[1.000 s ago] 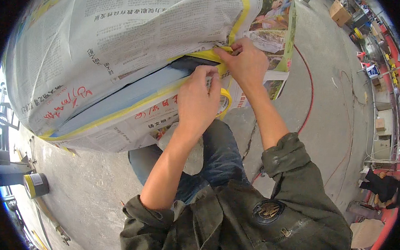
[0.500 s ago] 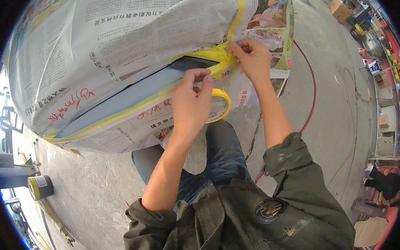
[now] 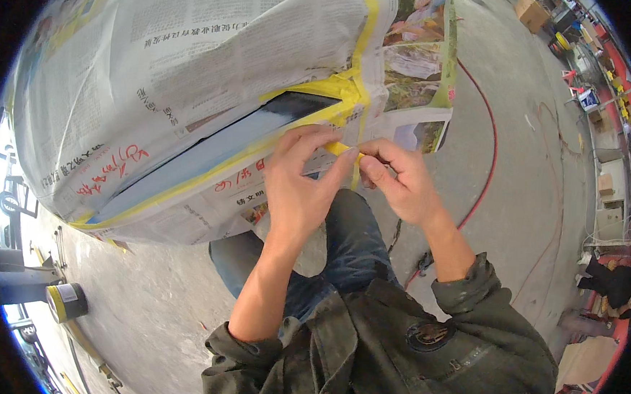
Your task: The person applies yellow masking tape over newspaper covering a car hood, then retrieves a paint spray gun and applies paint to the exposed hood area. The person moves around the vehicle to access different sections while spraying.
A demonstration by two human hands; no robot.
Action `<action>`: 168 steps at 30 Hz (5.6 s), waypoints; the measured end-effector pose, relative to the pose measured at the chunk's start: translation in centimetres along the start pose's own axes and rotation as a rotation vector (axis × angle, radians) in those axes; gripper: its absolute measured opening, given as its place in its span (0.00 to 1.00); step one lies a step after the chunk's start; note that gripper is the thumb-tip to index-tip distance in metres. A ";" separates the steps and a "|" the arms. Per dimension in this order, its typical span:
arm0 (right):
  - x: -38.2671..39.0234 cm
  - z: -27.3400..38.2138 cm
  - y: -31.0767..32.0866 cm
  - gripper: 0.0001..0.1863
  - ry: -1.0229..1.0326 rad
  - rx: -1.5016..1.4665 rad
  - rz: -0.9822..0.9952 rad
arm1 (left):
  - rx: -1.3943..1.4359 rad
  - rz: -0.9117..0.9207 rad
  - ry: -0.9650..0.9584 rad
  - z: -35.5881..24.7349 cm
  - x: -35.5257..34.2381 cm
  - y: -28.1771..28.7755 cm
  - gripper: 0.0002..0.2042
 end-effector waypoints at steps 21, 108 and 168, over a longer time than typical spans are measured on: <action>1.6 -4.6 2.4 0.15 -0.427 -0.429 -0.408 | 0.293 -0.190 0.392 -0.9 2.1 -0.5 0.03; -0.7 -5.4 0.6 0.18 -0.394 -0.345 0.244 | 0.006 -0.189 0.415 2.7 2.8 -2.7 0.12; -6.1 -3.0 0.2 0.10 -0.011 -0.042 -0.305 | -0.077 -0.027 0.249 0.7 -0.3 -1.5 0.16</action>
Point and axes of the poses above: each hand's wrist, its own x-axis away from the middle knuckle, its own y-axis out of the back of the hand, z = x × y, the point moved 5 cm from there along -x, towards the middle knuckle, and after that the axes turned 12 degrees about -z, right-handed, at the moved point
